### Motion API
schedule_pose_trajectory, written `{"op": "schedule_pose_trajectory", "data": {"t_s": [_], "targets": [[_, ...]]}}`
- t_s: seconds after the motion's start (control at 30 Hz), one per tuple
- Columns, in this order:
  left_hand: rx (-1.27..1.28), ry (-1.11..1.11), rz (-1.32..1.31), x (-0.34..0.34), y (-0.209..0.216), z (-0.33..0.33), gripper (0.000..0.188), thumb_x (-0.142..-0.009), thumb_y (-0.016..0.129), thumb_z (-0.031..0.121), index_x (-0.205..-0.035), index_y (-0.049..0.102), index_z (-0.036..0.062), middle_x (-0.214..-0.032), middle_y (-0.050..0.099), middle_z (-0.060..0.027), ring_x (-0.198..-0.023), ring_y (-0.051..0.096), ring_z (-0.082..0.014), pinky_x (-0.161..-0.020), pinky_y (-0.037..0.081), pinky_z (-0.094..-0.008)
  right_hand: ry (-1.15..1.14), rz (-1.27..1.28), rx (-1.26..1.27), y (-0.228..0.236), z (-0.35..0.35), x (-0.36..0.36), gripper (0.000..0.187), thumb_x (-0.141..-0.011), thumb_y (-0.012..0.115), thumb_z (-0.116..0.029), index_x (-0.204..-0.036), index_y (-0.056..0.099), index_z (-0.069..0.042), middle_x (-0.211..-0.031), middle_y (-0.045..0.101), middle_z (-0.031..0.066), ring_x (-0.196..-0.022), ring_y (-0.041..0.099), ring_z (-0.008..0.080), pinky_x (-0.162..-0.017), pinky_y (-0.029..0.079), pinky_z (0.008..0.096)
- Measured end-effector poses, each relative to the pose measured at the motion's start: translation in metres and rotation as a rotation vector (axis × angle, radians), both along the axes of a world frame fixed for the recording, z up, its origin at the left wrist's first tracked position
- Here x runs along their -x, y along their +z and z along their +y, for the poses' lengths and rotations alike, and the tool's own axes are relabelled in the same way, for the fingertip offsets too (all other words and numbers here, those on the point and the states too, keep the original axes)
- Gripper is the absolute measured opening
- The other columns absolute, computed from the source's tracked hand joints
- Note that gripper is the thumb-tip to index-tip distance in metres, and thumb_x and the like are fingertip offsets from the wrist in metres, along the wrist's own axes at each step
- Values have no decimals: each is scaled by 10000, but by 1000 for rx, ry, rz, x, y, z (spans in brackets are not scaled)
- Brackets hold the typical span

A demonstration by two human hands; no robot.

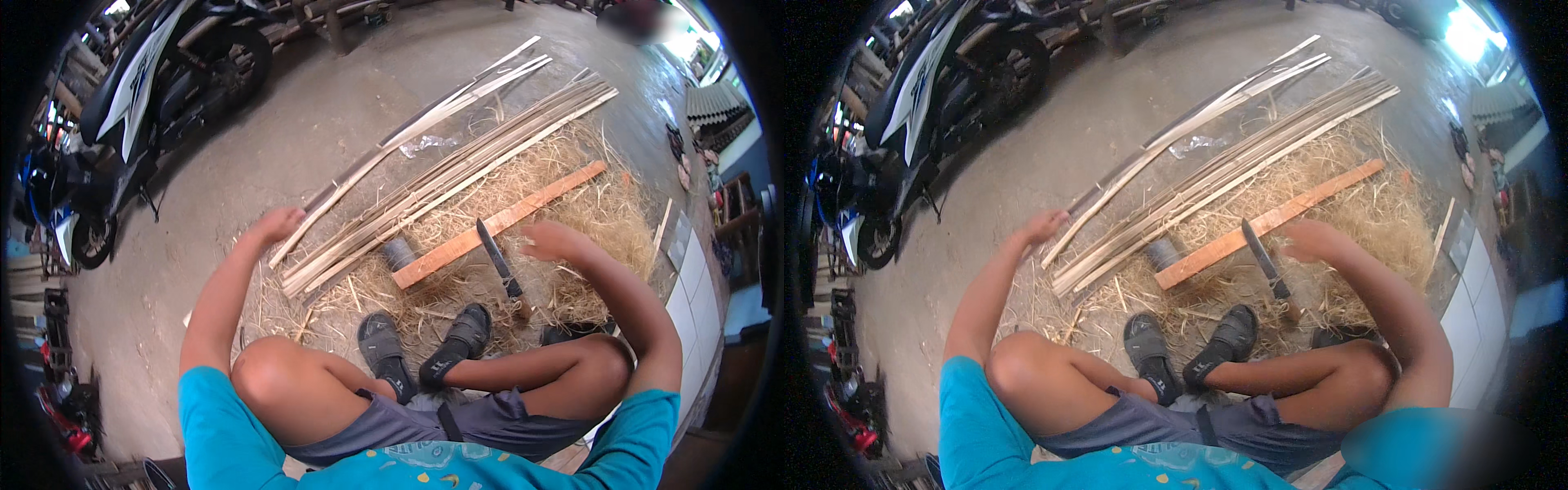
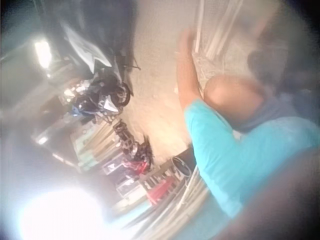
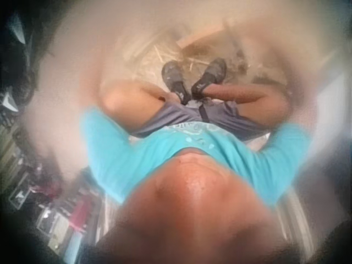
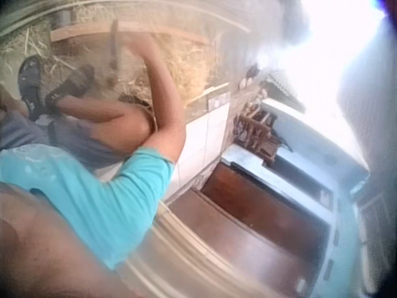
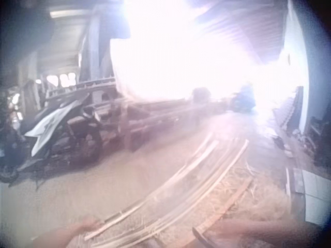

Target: The person sits on the floor and uses a knife to shave thin strips from bamboo pieces. They repeatedly scrape the surface of each strip to remove the outer layer, then set the finished pieces aside.

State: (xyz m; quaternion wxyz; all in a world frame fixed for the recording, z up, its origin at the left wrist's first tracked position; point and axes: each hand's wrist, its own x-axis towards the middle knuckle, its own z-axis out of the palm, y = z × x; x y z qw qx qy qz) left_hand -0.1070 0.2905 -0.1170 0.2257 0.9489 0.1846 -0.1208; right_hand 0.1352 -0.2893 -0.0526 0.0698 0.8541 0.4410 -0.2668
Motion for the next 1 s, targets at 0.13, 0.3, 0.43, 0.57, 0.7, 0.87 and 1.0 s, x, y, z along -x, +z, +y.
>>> {"op": "schedule_pose_trajectory", "data": {"t_s": [0.13,0.3,0.43,0.57,0.7,0.87,1.0], "targets": [[-398,-36,-31,-40,11,7,512,-1003,537,440,-1347,580,62,-1225,629,-284,-1145,597,-435,-1009,470,-496,-305,-39,-86,-6,-62,6,502,-951,614,-425,-1280,623,-46,-1198,671,247,-1123,635,428,-982,495,498],[-275,-51,-205,-46,-76,-28,562,-957,625,428,-1336,561,18,-1279,580,-270,-1163,587,-422,-986,492,-487,-594,93,-345,-142,-84,45,522,-924,667,-455,-1236,637,-37,-1140,687,260,-1064,660,442,-937,517,506],[-253,-97,-93,-44,-117,-135,478,-959,626,373,-1278,581,20,-1203,614,-259,-1075,623,-440,-927,517,-495,-700,-182,-506,-199,-69,116,499,-850,743,-401,-1199,610,-68,-1079,670,206,-1019,610,421,-904,480,497],[-128,-30,-152,-28,-108,-146,384,-943,646,340,-1186,608,46,-1176,627,-252,-1049,624,-442,-892,520,-493,-722,-335,-568,-225,-67,134,491,-814,761,-375,-1175,601,-83,-1072,643,161,-986,562,398,-894,447,489],[-69,23,-212,-30,-88,-120,375,-893,716,346,-1107,626,52,-1009,684,-237,-897,667,-428,-800,537,-499,-749,-278,-559,-219,-62,129,492,-814,749,-381,-1183,606,-89,-1080,647,159,-992,565,401,-880,466,501],[28,170,-444,-38,15,-143,417,-841,811,384,-952,631,24,-700,647,-171,-606,612,-299,-594,483,-377,-790,-278,-576,-222,-71,129,517,-782,777,-366,-1200,620,-105,-1080,663,149,-995,573,386,-872,495,494],[-16,180,-369,-24,18,-151,337,-909,739,362,-913,637,41,-633,596,-169,-549,570,-324,-550,438,-429,-813,-277,-624,-219,-66,130,504,-780,765,-367,-1186,624,-103,-1077,666,148,-993,581,383,-857,502,488]]}}
